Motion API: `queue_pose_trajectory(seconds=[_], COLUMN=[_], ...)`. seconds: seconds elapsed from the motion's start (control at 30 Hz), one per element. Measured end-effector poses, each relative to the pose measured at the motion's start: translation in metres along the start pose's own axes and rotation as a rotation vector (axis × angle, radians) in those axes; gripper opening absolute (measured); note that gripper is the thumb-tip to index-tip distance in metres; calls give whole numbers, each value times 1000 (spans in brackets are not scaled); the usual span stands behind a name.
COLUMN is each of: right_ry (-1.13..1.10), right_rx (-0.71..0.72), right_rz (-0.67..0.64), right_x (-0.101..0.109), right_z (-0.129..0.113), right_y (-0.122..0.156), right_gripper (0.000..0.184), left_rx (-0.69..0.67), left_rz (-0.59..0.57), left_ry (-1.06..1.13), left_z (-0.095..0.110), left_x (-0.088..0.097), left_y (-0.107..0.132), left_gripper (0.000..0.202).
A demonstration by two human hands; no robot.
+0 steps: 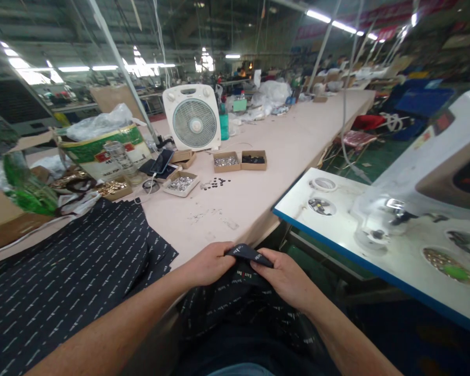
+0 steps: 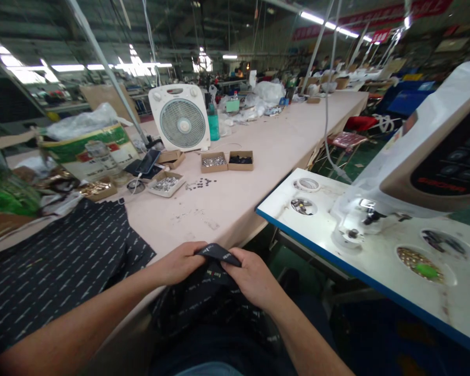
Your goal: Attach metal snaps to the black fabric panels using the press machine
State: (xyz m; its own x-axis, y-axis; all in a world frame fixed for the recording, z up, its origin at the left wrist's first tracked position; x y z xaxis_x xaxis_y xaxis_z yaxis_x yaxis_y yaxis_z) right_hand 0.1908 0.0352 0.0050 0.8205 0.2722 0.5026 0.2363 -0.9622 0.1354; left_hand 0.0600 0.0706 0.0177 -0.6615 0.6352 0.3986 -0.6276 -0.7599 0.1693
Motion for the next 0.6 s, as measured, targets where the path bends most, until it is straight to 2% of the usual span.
queue_pose_trajectory(seconds=[0.2, 0.3, 0.47, 0.6], right_ry=[85, 125, 132, 108], right_rx=[4, -6, -32, -60], right_rz=[27, 36, 45, 34], right_x=[3, 3, 2, 2], right_z=[-4, -5, -2, 2], right_y=[-7, -12, -23, -32], right_gripper=[16, 17, 21, 23], left_rx=[192, 256, 298, 308], left_rz=[-197, -279, -292, -291], left_ry=[444, 571, 723, 850], left_z=[-26, -36, -53, -58], left_x=[-24, -27, -27, -30], left_y=[3, 5, 1, -2], left_gripper=[26, 28, 29, 32])
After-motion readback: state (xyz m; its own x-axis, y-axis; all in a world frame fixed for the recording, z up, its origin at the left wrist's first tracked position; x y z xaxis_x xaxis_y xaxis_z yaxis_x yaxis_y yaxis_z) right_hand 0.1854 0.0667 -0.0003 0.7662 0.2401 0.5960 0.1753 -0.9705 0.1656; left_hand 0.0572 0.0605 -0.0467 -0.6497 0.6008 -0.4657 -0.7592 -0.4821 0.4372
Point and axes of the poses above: each hand's wrist, its own y-axis away from the middle knuckle, its own x-axis out of the back of the hand, z = x × y, the point moved 9 cm from there along -y, towards the middle knuckle, and after that the axes turned 14 degrees about y, right-handed, at the moved point
